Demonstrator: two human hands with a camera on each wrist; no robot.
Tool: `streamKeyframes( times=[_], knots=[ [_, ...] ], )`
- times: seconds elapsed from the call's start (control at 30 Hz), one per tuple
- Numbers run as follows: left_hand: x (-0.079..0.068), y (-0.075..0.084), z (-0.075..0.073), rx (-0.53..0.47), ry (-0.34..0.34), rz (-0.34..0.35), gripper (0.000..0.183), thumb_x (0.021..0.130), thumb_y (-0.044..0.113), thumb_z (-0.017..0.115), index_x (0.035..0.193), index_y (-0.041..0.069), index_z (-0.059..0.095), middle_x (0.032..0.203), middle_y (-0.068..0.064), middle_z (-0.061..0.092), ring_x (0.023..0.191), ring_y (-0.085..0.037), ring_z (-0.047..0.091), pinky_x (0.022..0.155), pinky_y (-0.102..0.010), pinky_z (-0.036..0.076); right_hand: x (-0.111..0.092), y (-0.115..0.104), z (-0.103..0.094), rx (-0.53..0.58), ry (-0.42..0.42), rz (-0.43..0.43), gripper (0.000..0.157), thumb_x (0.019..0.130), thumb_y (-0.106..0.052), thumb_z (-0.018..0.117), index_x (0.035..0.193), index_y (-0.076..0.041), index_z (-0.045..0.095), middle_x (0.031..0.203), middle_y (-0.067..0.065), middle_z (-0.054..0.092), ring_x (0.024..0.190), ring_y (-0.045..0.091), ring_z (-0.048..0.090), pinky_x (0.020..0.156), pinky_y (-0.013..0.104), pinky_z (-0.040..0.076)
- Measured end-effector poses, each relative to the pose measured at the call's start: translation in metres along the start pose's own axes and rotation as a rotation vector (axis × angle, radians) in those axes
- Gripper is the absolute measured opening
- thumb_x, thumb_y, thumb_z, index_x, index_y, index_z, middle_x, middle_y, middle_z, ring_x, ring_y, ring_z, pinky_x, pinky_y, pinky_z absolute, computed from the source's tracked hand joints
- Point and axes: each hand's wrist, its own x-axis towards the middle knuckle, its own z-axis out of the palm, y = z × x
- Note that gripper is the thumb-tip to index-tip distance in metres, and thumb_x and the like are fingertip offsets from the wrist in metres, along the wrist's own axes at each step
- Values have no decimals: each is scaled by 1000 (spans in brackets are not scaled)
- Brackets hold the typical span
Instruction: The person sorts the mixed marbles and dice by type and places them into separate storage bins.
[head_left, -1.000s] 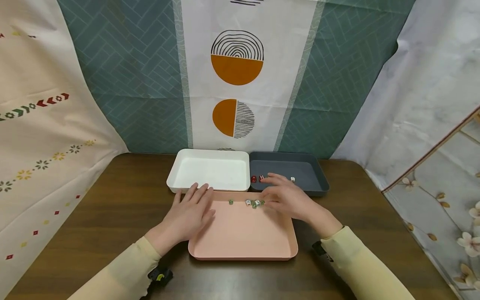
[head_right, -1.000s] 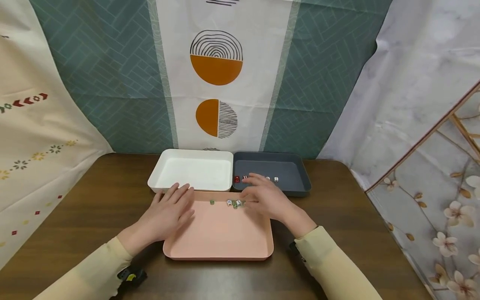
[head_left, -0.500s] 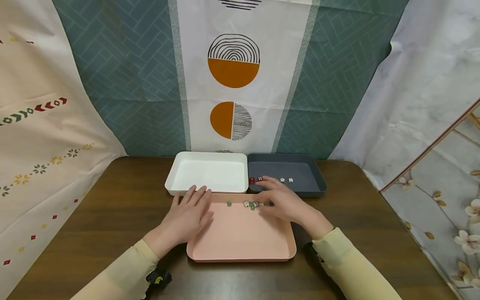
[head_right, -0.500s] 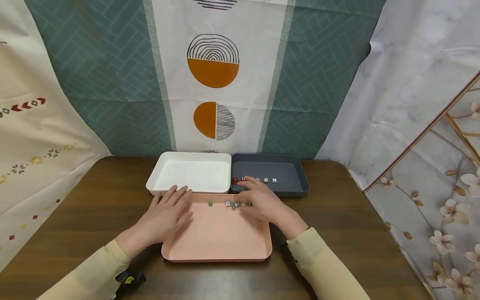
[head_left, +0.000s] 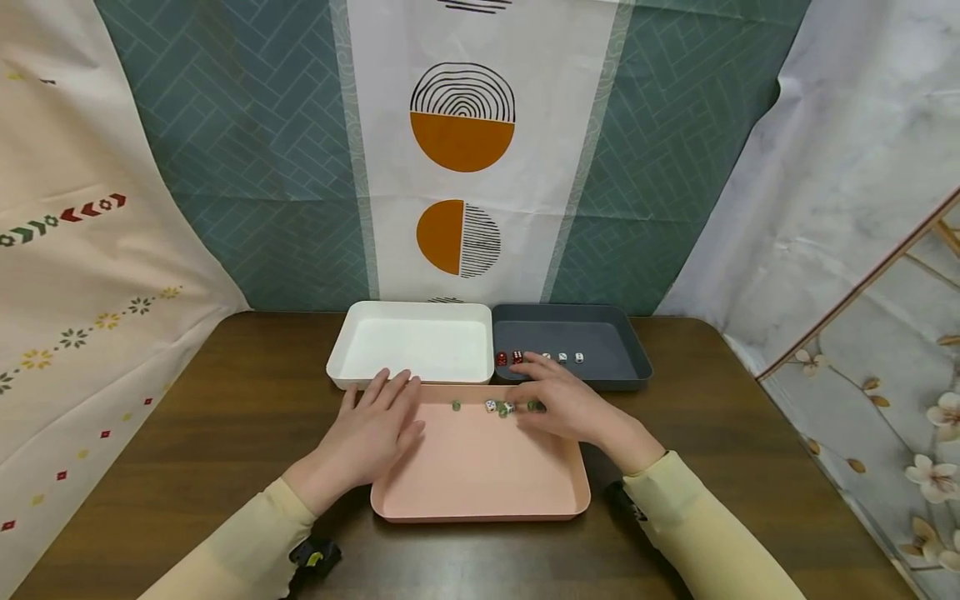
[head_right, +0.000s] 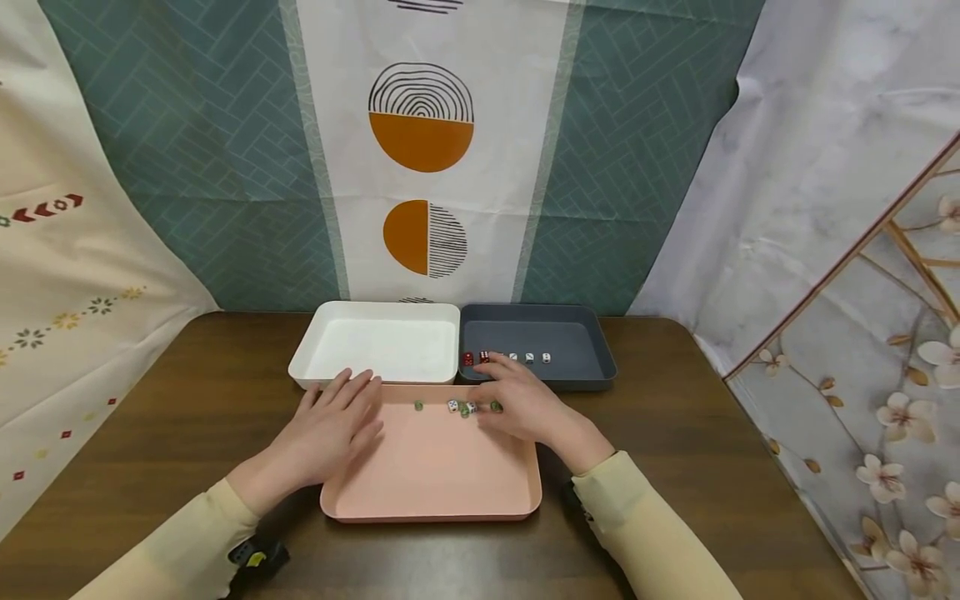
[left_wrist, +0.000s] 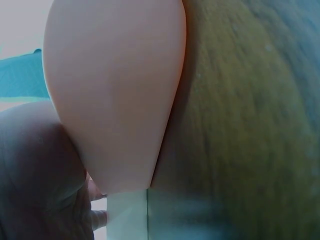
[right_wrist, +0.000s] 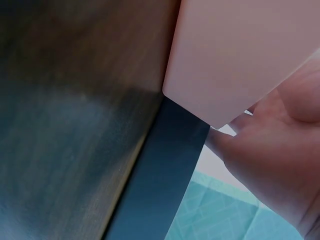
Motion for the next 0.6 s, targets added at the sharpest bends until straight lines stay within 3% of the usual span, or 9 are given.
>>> streamKeyframes(
  times=[0.27, 0.6],
  knots=[
    [0, 0, 2, 1, 4, 5, 68, 114, 42, 59, 169, 5, 42, 175, -20, 38, 162, -49, 29, 121, -81, 23, 3, -2, 3, 4, 5, -19, 21, 96, -17, 90, 116, -17, 81, 160, 19, 57, 163, 47, 28, 128, 65, 28],
    [0, -3, 3, -1, 9, 9, 68, 115, 43, 58, 170, 5, 42, 175, -19, 37, 162, -48, 29, 121, -82, 23, 6, -1, 7, -61, -2, -3, 18, 94, -19, 91, 105, -19, 76, 159, 19, 58, 162, 46, 31, 130, 62, 26]
  ],
)
